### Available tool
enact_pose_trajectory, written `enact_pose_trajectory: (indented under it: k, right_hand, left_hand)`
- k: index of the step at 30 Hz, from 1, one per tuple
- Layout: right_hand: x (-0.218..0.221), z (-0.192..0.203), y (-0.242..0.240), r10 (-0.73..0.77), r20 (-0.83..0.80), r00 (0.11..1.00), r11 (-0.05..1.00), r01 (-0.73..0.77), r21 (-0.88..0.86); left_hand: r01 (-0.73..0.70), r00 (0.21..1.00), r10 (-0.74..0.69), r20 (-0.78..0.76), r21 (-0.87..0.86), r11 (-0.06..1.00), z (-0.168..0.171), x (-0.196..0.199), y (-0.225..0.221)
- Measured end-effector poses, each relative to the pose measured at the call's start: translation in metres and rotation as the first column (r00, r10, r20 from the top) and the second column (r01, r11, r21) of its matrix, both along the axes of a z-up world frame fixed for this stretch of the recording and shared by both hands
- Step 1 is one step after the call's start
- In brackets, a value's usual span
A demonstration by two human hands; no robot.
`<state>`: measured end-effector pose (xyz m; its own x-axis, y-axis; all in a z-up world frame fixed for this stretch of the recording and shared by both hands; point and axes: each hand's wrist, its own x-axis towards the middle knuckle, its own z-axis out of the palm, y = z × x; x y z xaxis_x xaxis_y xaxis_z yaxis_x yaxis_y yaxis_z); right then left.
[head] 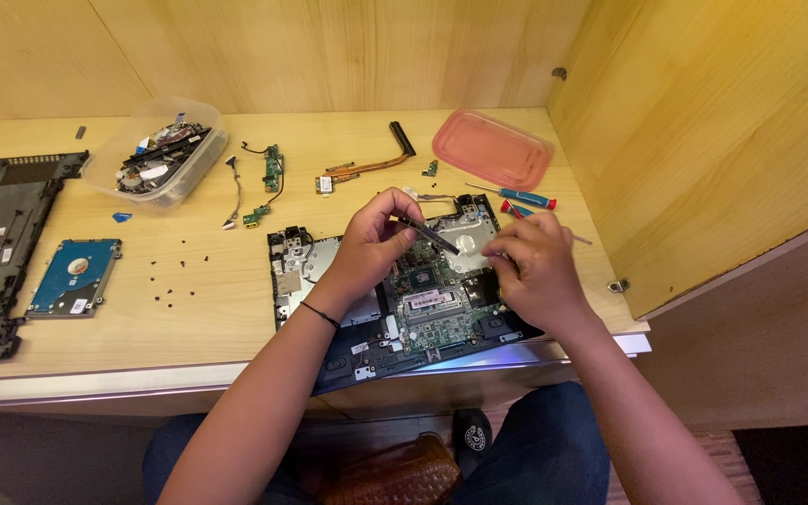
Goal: Servicing a laptop by removing the internal fan and working on the motherboard components.
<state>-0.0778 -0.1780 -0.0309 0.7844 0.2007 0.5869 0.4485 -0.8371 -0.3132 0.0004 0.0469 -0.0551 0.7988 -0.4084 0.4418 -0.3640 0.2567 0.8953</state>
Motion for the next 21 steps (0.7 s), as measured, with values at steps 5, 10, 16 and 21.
enact_pose_trajectory:
  k: [5,10,16,21]
  right_hand:
    - [0.042,-0.023,0.018,0.098,-0.187,0.977,0.994,-0.087,0.067]
    - [0.052,-0.025,0.024,0.172,-0.274,0.946,0.975,-0.123,0.185]
    - [0.056,-0.013,0.026,0.283,-0.324,0.903,0.947,-0.208,0.245]
    - [0.068,-0.016,0.022,0.303,-0.399,0.865,0.952,-0.256,0.169]
  left_hand:
    - [-0.004,0.995,0.000,0.098,0.037,0.999,0.001,0.002,0.004]
    - [-0.024,0.962,0.000,0.272,0.087,0.996,0.007,-0.001,0.007]
    - [-0.036,0.955,0.017,0.297,0.059,0.998,0.012,0.000,0.013]
    - [-0.165,0.944,0.134,0.303,0.079,0.983,0.008,0.006,0.017]
